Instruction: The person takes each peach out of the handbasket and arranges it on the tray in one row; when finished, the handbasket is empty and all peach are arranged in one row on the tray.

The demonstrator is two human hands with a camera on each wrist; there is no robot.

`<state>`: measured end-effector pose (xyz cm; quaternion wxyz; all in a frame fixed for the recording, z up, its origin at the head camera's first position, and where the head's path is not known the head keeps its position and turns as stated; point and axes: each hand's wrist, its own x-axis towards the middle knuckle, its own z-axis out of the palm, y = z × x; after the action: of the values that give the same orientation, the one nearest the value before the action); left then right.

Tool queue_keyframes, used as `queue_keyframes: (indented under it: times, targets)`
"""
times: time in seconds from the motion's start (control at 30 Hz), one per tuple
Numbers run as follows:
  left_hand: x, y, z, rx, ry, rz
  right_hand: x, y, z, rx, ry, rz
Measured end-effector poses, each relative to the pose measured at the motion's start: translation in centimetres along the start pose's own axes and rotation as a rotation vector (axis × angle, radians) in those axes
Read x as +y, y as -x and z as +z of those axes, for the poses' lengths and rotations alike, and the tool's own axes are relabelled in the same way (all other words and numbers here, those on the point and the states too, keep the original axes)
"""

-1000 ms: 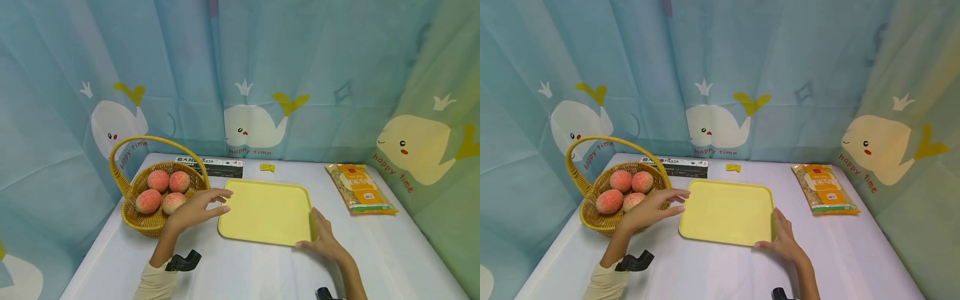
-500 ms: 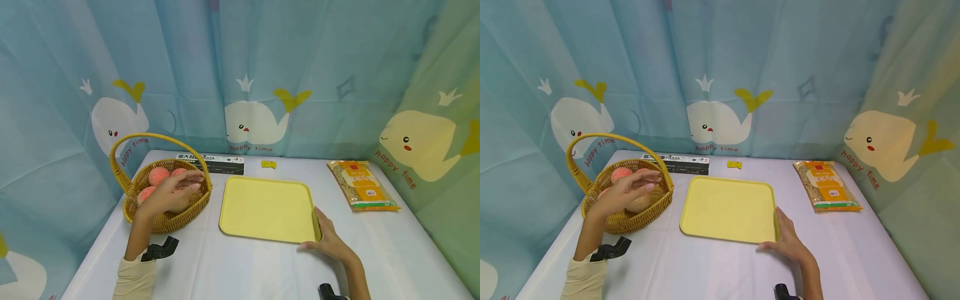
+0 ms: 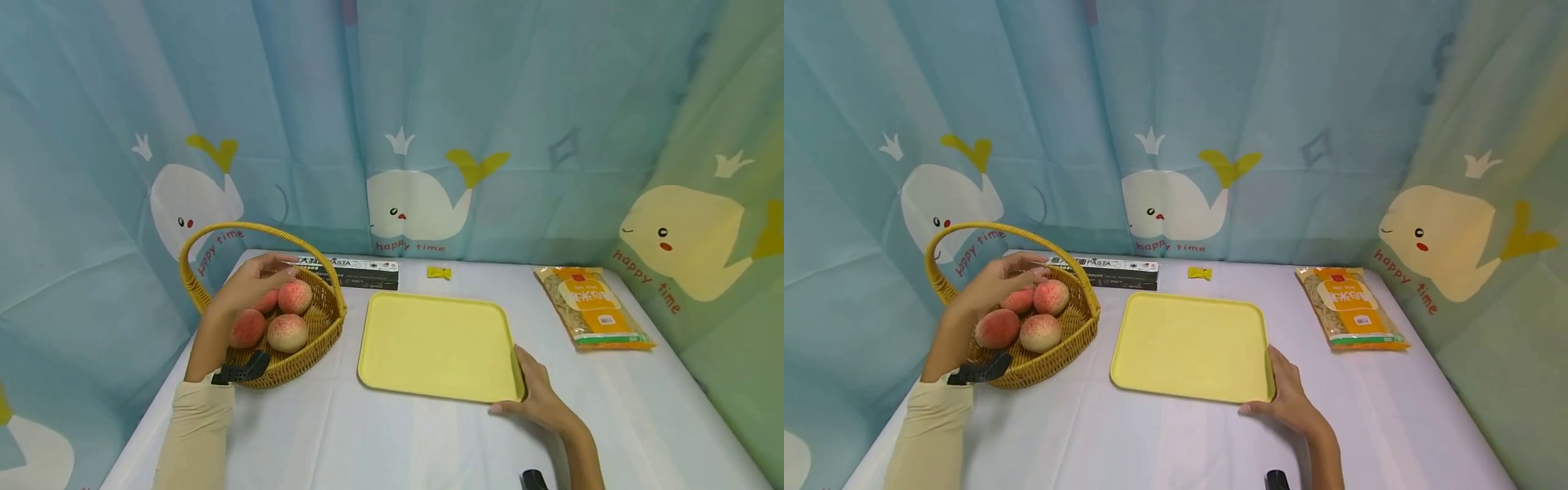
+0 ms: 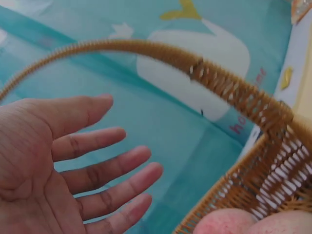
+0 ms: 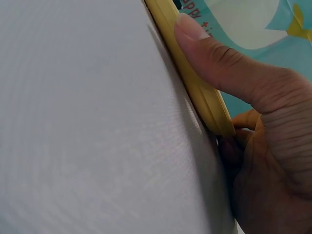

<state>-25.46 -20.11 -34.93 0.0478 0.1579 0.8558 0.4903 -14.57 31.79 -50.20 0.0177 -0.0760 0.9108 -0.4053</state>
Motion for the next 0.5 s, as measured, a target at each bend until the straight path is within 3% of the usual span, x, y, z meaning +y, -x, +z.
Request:
queue_keyframes:
  times: [0.13, 0.23, 0.5]
  targets:
    - [-0.8, -1.4, -0.4, -0.033, 0.059, -0.072, 0.0, 0.1, 0.0, 0.002, 0.013, 0.006]
    - [-1.5, -2.4, -0.4, -0.072, 0.085, -0.090, -0.1, 0.3, 0.0, 0.008, 0.017, 0.000]
    - [-4.1, -4.3, 0.0, -0.145, -0.006, -0.051, -0.1, 0.2, 0.0, 0.008, 0.014, 0.018]
